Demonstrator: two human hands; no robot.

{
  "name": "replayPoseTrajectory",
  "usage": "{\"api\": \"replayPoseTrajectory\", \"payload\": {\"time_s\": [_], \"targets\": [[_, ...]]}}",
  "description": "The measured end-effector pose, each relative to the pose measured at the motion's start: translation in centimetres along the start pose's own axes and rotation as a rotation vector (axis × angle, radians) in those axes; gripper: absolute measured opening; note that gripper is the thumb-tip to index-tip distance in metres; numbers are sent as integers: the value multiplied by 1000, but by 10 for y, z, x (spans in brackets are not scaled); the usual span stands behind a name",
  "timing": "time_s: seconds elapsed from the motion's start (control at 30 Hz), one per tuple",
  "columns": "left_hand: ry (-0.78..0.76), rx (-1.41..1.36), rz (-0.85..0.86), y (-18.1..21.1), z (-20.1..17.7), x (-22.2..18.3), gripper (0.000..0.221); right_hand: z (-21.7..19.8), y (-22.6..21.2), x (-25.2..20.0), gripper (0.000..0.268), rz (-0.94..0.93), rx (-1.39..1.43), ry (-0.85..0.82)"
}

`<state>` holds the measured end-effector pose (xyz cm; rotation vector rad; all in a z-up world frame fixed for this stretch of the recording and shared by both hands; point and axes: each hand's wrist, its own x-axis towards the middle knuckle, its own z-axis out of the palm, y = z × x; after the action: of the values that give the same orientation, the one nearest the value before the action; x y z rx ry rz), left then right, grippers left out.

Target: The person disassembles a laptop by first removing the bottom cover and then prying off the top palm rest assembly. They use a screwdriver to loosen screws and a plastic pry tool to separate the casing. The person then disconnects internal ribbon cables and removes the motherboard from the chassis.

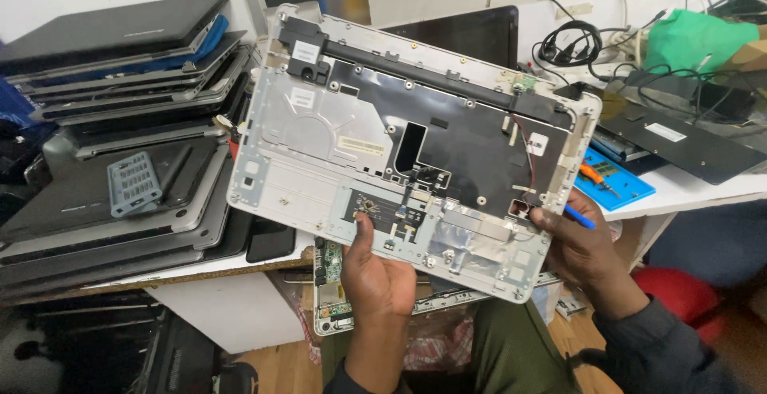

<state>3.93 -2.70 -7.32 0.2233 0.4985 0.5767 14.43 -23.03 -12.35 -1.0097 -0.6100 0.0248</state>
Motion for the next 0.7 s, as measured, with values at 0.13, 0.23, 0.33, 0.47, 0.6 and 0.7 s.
{"api": "replayPoseTrajectory", "payload": {"time_s": [0.13,0.23,0.33,0.47,0.6,0.7], "targets": [[-147,30,16,5,-6,-4,60,-7,0,0,41,29,110,94],[-136,151,59,4,-33,15,58,-10,-2,-1,41,66,93,161],[-378,251,105,11,-61,29,22,-15,-1,-1,43,118,52,193],[-384,281,32,33,-95,46,9,-22,0,-3,42,109,97,249],[-246,183,18,59,-47,-5,45,-26,0,-3,41,125,61,346],[-235,146,122,75,-37,-22,58,-30,1,-4,42,120,167,277]]}}
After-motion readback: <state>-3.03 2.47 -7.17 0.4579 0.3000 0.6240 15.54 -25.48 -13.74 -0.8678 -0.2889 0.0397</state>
